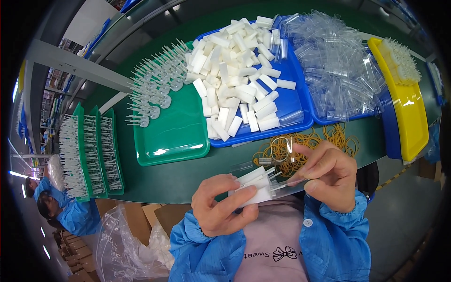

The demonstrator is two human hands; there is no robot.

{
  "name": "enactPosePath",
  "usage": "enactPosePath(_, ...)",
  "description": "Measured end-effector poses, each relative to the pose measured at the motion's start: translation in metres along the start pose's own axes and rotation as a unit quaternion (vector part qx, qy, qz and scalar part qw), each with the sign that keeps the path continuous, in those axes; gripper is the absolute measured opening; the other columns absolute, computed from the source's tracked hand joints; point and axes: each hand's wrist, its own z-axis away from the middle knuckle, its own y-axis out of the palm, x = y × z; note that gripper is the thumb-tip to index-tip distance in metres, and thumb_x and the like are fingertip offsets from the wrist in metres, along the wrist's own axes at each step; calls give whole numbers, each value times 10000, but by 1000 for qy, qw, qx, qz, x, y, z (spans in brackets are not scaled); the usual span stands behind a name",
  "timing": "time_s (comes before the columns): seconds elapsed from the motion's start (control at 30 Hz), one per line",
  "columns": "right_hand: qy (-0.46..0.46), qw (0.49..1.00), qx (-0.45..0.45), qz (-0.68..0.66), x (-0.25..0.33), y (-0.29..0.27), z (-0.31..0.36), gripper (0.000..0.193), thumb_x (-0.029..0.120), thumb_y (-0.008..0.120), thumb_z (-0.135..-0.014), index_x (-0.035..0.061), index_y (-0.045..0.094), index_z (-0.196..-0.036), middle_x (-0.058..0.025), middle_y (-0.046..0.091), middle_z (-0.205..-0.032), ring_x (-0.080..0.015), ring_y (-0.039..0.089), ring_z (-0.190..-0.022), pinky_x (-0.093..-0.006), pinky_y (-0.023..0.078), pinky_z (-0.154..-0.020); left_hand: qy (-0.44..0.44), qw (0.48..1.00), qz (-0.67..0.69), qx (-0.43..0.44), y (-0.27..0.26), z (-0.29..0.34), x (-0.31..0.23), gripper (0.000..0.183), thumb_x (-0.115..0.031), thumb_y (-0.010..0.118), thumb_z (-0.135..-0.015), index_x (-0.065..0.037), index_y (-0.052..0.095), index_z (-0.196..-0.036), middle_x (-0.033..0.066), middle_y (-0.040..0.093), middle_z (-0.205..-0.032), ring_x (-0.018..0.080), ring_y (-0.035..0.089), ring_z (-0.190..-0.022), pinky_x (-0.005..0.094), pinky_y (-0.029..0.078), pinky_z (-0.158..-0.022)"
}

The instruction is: The person assembles parts by placing foam pieces onto the prongs of a base, sliding transparent sleeves over the foam pieces, securing the bundle with a rubber band, and setting the completed assembly onto a tray.

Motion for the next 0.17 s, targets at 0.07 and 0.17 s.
enactPosePath(0.07, -16, 1000, 0, 12, 0, 1, 1, 157, -33, 710, -700, 51, 627, -803, -70, 629, -806, -156, 610, -782, -481, 371, -1026, 4, 1000, -6, -4, 1, 0, 0, 366, -106, 770, -579, -138, 708, -938, 68, 579, -893, 230, 629, -751, 321, 545, -640)
enactPosePath(0.17, -14, 1000, -16, 14, 3, 2, 2, 141, -15, 709, -707, 54, 635, -805, -77, 646, -823, -166, 606, -814, -485, 361, -1039, 19, 1000, 3, 6, 2, 1, 2, 347, -99, 751, -598, -141, 709, -940, 64, 577, -916, 242, 627, -771, 327, 550, -660)
